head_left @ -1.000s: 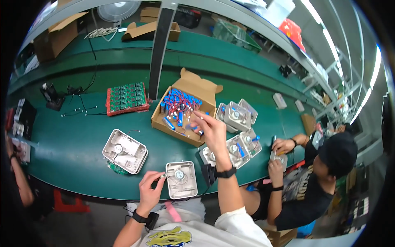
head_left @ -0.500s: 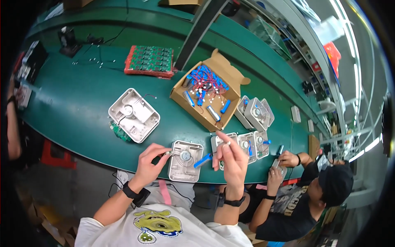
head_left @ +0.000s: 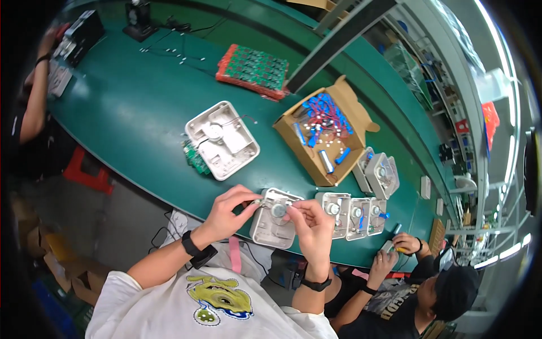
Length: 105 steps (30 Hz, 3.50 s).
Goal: The person assembles electronic devices by hand, picking up a battery and a circuit board, connecting their wires, and placing them into a plastic housing. They repeat this process for several units, setting each assembled unit aside on the green workbench.
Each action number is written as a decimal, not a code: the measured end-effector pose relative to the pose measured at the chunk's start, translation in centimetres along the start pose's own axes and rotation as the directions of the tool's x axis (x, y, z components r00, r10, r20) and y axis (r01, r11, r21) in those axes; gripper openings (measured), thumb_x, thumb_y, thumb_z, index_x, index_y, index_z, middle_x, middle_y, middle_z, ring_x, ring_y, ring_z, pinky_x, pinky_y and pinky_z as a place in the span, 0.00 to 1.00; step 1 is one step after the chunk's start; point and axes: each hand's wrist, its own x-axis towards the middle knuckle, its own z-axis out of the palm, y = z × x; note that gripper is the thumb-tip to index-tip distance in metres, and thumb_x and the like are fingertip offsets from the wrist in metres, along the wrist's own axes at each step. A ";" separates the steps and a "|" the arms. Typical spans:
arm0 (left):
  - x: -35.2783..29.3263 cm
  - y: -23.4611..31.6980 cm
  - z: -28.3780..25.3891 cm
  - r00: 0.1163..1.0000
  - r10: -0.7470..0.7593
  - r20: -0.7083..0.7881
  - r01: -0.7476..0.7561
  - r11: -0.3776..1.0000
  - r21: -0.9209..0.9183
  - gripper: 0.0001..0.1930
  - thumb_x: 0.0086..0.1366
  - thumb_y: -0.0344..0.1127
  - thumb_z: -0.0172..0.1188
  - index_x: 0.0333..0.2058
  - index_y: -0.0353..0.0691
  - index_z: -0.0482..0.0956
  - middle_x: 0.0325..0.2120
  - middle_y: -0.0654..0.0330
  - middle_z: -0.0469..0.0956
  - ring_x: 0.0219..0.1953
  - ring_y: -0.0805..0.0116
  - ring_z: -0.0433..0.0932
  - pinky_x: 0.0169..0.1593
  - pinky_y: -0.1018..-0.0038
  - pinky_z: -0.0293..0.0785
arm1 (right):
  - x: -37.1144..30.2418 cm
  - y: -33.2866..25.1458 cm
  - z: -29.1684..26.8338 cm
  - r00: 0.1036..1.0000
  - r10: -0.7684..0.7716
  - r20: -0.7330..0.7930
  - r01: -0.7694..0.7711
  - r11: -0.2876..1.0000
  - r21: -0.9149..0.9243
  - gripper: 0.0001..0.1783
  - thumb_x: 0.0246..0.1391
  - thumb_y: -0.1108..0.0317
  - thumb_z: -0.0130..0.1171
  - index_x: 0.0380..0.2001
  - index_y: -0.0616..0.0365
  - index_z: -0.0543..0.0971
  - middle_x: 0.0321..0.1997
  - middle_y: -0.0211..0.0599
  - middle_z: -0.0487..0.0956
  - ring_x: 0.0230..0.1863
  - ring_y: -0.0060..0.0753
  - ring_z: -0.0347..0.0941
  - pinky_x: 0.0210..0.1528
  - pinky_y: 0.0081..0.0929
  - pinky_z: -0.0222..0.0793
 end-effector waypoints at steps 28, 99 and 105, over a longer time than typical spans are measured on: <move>-0.7 1.3 1.7 0.956 0.244 -0.165 -0.200 0.949 0.243 0.13 0.59 0.16 0.68 0.44 0.29 0.86 0.36 0.52 0.81 0.35 0.52 0.83 0.37 0.63 0.81 | -1.4 0.0 6.8 0.990 -0.131 -0.059 0.078 0.833 -0.548 0.02 0.61 0.76 0.65 0.34 0.62 0.81 0.30 0.48 0.84 0.27 0.53 0.82 0.30 0.44 0.75; 12.4 3.6 -14.3 0.969 -0.169 -0.181 0.242 0.805 0.541 0.10 0.67 0.31 0.70 0.41 0.29 0.89 0.32 0.59 0.84 0.30 0.72 0.77 0.34 0.71 0.72 | -3.9 2.1 -0.3 0.902 -0.256 -0.347 0.049 0.860 -0.508 0.27 0.59 0.71 0.72 0.61 0.64 0.77 0.57 0.53 0.82 0.66 0.57 0.75 0.66 0.45 0.71; 12.8 8.1 -9.4 0.987 0.035 0.159 -0.124 0.796 0.593 0.07 0.63 0.26 0.71 0.38 0.30 0.90 0.29 0.58 0.85 0.30 0.71 0.78 0.33 0.73 0.69 | -2.0 0.5 2.1 0.970 -0.081 -0.230 0.076 0.997 -0.028 0.19 0.69 0.72 0.62 0.60 0.65 0.79 0.49 0.48 0.88 0.50 0.38 0.87 0.58 0.31 0.77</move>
